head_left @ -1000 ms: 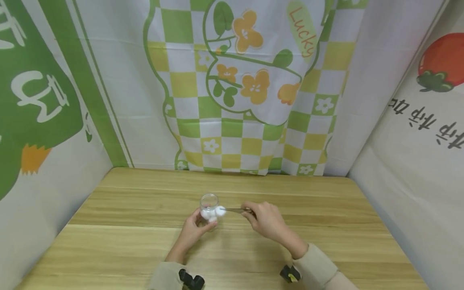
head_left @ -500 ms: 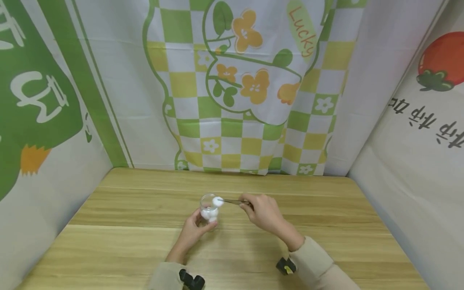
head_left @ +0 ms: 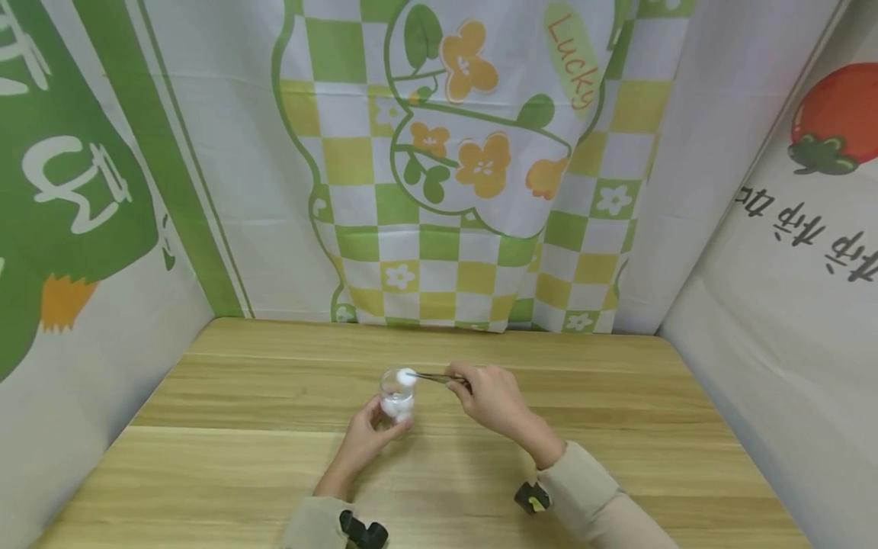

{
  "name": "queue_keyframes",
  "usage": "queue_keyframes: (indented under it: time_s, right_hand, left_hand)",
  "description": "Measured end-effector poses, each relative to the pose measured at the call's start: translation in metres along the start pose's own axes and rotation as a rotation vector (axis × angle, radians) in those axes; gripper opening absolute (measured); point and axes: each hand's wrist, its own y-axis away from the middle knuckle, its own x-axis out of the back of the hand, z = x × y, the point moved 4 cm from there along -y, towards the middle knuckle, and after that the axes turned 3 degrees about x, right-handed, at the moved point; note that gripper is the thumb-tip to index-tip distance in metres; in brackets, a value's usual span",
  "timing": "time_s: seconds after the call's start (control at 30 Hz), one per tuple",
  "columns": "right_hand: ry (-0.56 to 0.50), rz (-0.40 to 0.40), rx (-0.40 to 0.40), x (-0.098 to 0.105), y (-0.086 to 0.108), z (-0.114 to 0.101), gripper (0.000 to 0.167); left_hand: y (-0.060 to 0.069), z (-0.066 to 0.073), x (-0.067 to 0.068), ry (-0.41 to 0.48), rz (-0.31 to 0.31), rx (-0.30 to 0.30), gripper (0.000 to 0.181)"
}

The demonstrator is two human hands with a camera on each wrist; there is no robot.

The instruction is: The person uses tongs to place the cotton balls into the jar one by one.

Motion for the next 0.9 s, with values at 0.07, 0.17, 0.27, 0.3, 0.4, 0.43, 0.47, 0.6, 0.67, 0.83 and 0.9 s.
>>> queue_keyframes:
  time_s: [0.07, 0.17, 0.27, 0.3, 0.4, 0.43, 0.47, 0.6, 0.67, 0.83, 0.9]
  right_hand:
    - [-0.001, -0.001, -0.007, -0.002, -0.001, 0.000, 0.006]
    - [0.005, -0.003, -0.018, -0.004, -0.003, 0.000, 0.006]
    - [0.006, -0.003, -0.028, -0.006, -0.005, 0.001, 0.006]
    - [0.004, -0.004, -0.029, -0.007, -0.005, 0.001, 0.006]
    - [0.000, -0.002, -0.032, -0.008, -0.006, 0.002, 0.005]
    - [-0.001, -0.001, -0.033, -0.009, -0.006, 0.002, 0.005]
    - [0.001, 0.000, -0.033, -0.009, -0.006, 0.002, 0.005]
    - [0.009, -0.002, -0.029, -0.011, -0.006, 0.003, 0.007]
    - [0.009, -0.008, -0.029, -0.012, -0.006, 0.003, 0.009]
    - [0.002, -0.020, -0.034, -0.015, -0.006, 0.003, 0.011]
    - [-0.007, -0.022, -0.040, -0.016, -0.006, 0.003, 0.012]
  left_hand:
    - [0.000, 0.000, 0.000, 0.001, -0.003, 0.001, 0.058]
    - [0.001, 0.000, 0.000, 0.005, -0.004, 0.000, 0.058]
    - [0.001, 0.000, 0.000, 0.004, -0.004, -0.002, 0.059]
    - [0.001, 0.001, 0.000, 0.005, -0.005, -0.002, 0.059]
    - [0.001, 0.002, 0.000, 0.007, -0.008, -0.004, 0.060]
    - [0.001, 0.002, 0.000, 0.012, -0.009, 0.001, 0.060]
    - [0.001, 0.002, -0.001, 0.015, -0.011, 0.003, 0.061]
    - [0.001, 0.002, -0.001, 0.012, -0.020, 0.002, 0.062]
    - [0.001, 0.001, 0.000, 0.011, -0.019, 0.006, 0.062]
    - [0.001, 0.001, 0.000, 0.008, -0.017, 0.006, 0.061]
    - [0.001, 0.002, 0.000, 0.013, -0.017, 0.009, 0.061]
